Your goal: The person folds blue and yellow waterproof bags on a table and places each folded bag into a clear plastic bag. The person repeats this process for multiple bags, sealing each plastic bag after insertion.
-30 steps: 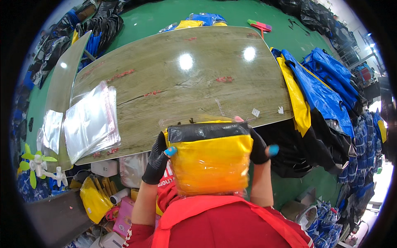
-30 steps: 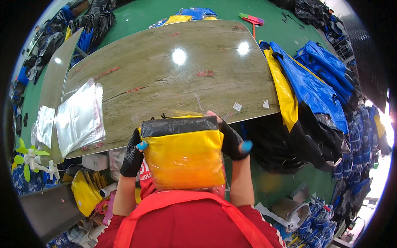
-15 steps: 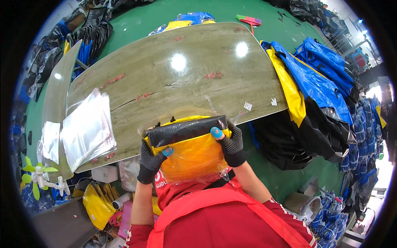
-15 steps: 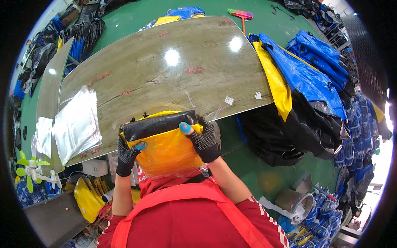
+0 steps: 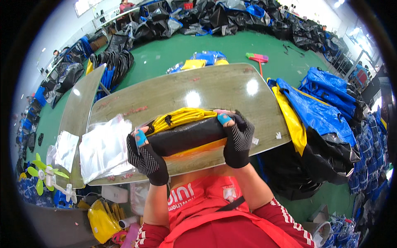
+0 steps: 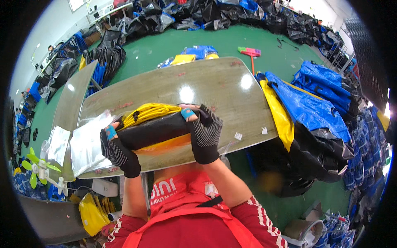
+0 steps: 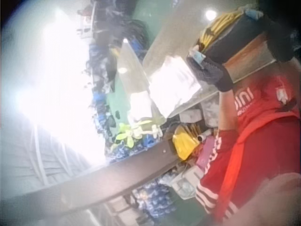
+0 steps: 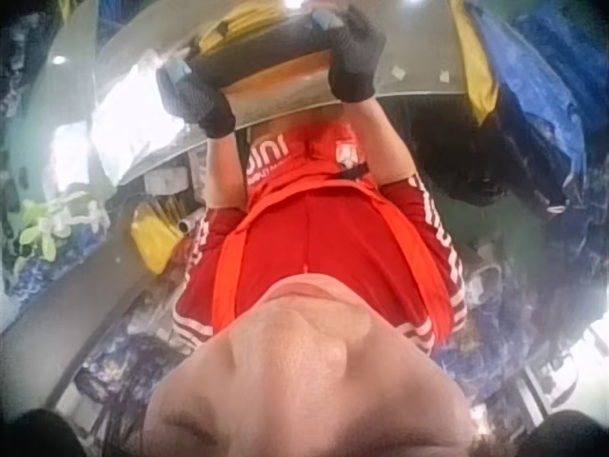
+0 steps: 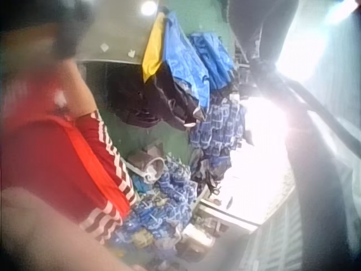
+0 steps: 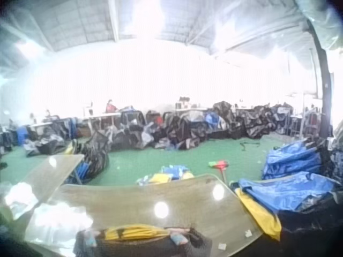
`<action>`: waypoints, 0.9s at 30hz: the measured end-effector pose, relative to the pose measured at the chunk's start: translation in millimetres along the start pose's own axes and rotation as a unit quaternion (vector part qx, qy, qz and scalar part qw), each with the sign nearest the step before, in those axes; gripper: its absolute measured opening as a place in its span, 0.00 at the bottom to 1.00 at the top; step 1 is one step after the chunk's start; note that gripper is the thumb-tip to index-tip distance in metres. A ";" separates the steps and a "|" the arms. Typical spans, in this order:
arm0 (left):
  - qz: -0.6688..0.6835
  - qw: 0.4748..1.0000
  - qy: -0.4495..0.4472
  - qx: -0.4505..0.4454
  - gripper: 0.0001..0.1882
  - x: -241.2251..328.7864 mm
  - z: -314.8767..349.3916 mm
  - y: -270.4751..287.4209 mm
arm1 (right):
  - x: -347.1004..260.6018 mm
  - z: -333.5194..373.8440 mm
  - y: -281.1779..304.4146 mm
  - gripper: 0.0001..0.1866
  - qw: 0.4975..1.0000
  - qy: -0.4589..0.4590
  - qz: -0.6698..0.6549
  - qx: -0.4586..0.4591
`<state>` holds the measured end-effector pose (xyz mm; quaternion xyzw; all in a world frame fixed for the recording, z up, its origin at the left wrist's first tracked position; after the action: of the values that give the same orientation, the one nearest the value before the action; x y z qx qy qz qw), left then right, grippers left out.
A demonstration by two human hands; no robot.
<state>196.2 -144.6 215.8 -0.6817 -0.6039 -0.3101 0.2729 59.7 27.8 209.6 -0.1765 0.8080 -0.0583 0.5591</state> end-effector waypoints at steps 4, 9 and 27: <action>0.097 0.992 -0.055 0.055 0.18 13.5 -18.3 -16.0 | -4.4 -11.5 -10.0 0.09 0.989 0.132 -0.020 0.058; 0.064 0.992 -0.106 0.025 0.15 -0.7 -48.0 -59.8 | 2.6 -59.5 -10.3 0.11 0.958 0.270 0.070 0.074; 0.191 0.794 0.394 -0.422 0.19 -139.4 19.4 -58.4 | 108.4 -61.7 35.5 0.10 0.865 -0.062 0.456 -0.201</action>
<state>129.1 -214.2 98.0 -0.6491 -0.1107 -0.7179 0.2258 -39.0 16.5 126.2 0.1000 0.7562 0.3781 0.5246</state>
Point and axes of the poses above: each hand's wrist, its own z-axis away from the middle knuckle, its own y-axis out of the back of the hand, x = y × z, the point moved 4 cm from there along -z, towards the middle knuckle, and after that the axes turned 6 degrees about x, right-handed, at the moved point
